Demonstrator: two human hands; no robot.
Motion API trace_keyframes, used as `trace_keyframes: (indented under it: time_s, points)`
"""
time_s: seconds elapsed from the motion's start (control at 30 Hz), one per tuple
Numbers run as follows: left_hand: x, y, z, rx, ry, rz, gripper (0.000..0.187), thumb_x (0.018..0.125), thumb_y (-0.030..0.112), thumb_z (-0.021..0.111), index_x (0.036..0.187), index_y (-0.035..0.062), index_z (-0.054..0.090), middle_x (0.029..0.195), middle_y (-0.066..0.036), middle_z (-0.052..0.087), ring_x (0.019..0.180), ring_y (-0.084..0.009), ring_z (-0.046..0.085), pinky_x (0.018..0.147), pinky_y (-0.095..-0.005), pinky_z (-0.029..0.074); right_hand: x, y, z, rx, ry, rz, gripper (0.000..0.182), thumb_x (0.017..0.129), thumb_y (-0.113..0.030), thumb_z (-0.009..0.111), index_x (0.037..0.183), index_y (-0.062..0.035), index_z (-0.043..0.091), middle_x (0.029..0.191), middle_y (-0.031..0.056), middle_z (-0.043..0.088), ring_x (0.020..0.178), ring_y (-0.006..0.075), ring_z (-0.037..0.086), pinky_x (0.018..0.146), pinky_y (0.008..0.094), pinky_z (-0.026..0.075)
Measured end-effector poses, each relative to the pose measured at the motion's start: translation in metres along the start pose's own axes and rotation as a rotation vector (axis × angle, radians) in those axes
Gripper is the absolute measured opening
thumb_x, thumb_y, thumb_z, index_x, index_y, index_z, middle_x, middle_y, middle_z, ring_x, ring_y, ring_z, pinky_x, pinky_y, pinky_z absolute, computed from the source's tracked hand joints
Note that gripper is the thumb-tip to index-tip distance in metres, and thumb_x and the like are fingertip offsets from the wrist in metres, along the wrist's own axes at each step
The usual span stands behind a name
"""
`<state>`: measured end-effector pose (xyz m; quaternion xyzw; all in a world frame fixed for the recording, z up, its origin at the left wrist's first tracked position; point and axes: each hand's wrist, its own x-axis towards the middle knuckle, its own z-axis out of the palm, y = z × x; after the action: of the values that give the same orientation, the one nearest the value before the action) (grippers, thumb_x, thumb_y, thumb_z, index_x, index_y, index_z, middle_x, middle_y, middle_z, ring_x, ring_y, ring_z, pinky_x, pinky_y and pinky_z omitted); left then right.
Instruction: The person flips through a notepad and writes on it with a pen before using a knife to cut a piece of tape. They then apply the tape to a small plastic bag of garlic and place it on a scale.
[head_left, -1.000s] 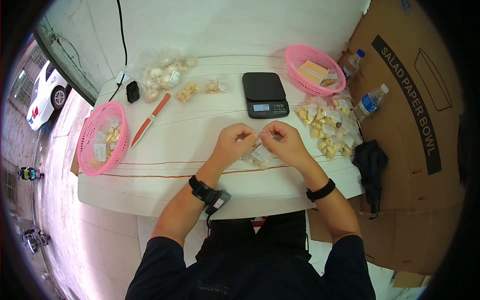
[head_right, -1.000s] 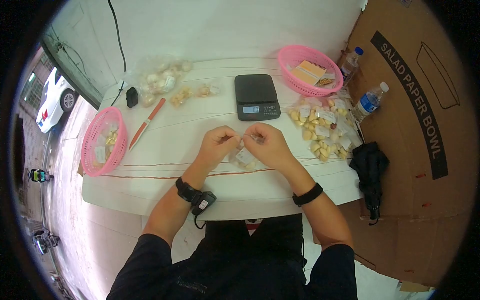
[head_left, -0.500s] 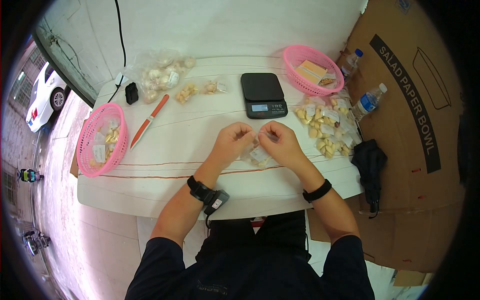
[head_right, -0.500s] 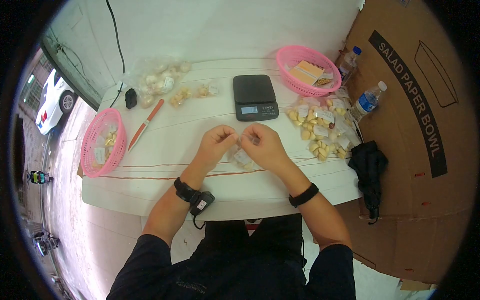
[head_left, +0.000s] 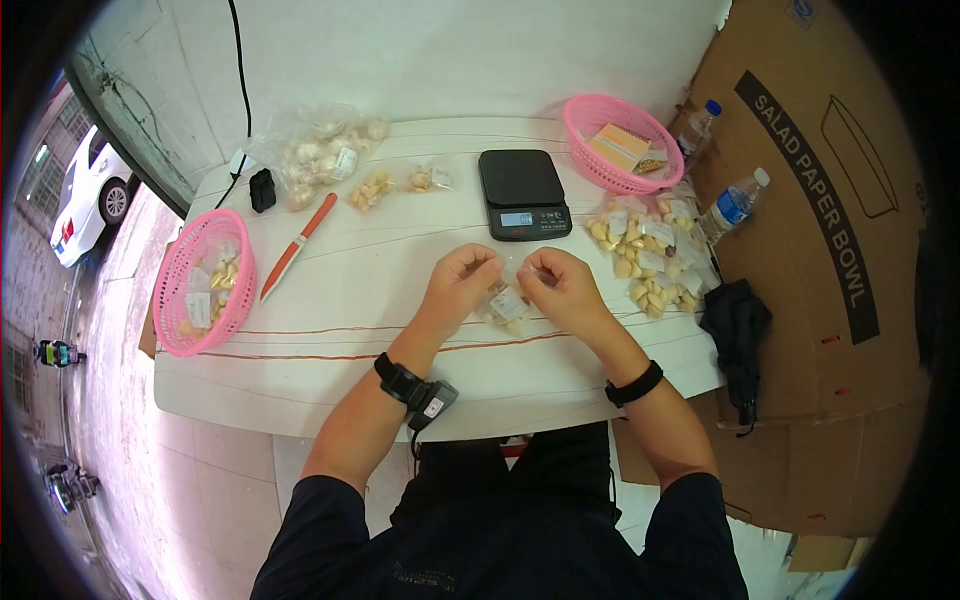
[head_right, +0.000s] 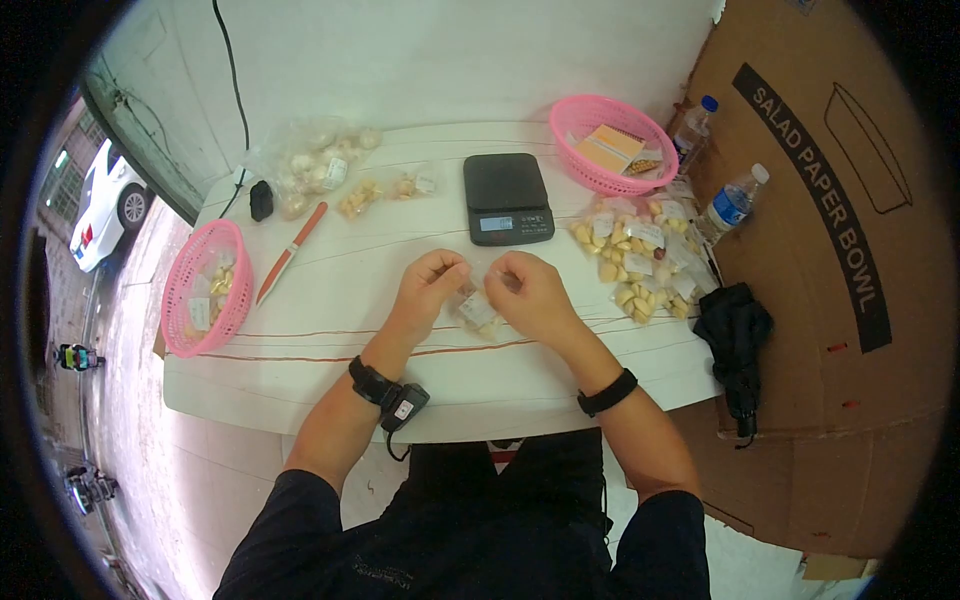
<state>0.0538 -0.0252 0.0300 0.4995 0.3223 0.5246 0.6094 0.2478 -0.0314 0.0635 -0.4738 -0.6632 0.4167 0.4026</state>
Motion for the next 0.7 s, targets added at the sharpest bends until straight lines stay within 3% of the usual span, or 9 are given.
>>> trace_keyframes:
  time_s: [0.07, 0.13, 0.23, 0.37, 0.43, 0.7]
  points:
    - [0.001, 0.0, 0.0, -0.03, 0.001, -0.005, 0.012, 0.098, 0.013, 0.066, 0.1, 0.0007, 0.065, 0.085, 0.0, 0.064, 0.079, -0.0072, 0.061, 0.074, -0.0234, 0.051, -0.001, 0.004, 0.002, 0.019, 0.021, -0.092, 0.017, 0.09, -0.016, 0.069, 0.088, 0.0005, 0.065, 0.078, 0.0054, 0.066, 0.068, 0.0096, 0.061, 0.062, 0.0274, 0.05]
    - [0.001, -0.002, -0.003, -0.029, -0.053, -0.008, 0.012, 0.098, 0.013, 0.066, 0.1, 0.001, 0.065, 0.082, 0.001, 0.063, 0.076, -0.0063, 0.059, 0.071, -0.0226, 0.049, -0.005, -0.011, 0.002, 0.106, -0.014, 0.044, 0.016, 0.09, -0.016, 0.068, 0.089, -0.0002, 0.065, 0.076, 0.0033, 0.065, 0.063, 0.008, 0.058, 0.059, 0.026, 0.048]
    - [0.0, -0.003, -0.004, -0.006, -0.036, -0.039, 0.012, 0.099, 0.015, 0.064, 0.099, 0.0028, 0.066, 0.086, -0.001, 0.066, 0.08, -0.0078, 0.061, 0.075, -0.0233, 0.049, -0.004, -0.002, -0.002, -0.065, 0.037, -0.052, 0.015, 0.09, -0.016, 0.068, 0.089, -0.0004, 0.065, 0.076, 0.0025, 0.064, 0.063, 0.0072, 0.056, 0.059, 0.0251, 0.046]
    - [-0.001, 0.0, -0.003, 0.022, -0.014, -0.042, 0.012, 0.099, 0.016, 0.065, 0.099, 0.0035, 0.066, 0.086, -0.001, 0.065, 0.081, -0.0079, 0.06, 0.077, -0.0238, 0.048, -0.007, -0.004, -0.007, -0.099, 0.042, 0.0, 0.015, 0.091, -0.015, 0.067, 0.09, -0.0005, 0.065, 0.076, 0.0018, 0.063, 0.062, 0.0066, 0.054, 0.058, 0.0249, 0.045]
    - [0.001, 0.001, -0.001, -0.033, -0.005, -0.016, 0.013, 0.097, 0.014, 0.067, 0.096, 0.0015, 0.065, 0.082, 0.001, 0.064, 0.074, -0.0063, 0.057, 0.067, -0.0223, 0.047, -0.009, -0.006, -0.007, -0.067, 0.033, 0.015, 0.015, 0.09, -0.016, 0.068, 0.089, -0.0005, 0.065, 0.076, 0.0015, 0.063, 0.063, 0.006, 0.053, 0.058, 0.0251, 0.045]
    - [0.002, -0.006, -0.006, -0.051, 0.001, 0.021, 0.013, 0.097, 0.015, 0.067, 0.096, 0.0019, 0.066, 0.083, -0.001, 0.065, 0.075, -0.0074, 0.059, 0.069, -0.0233, 0.048, -0.009, 0.003, -0.013, -0.032, 0.055, 0.011, 0.015, 0.093, -0.015, 0.067, 0.088, -0.0015, 0.063, 0.074, -0.0005, 0.06, 0.063, 0.0054, 0.05, 0.058, 0.0238, 0.042]
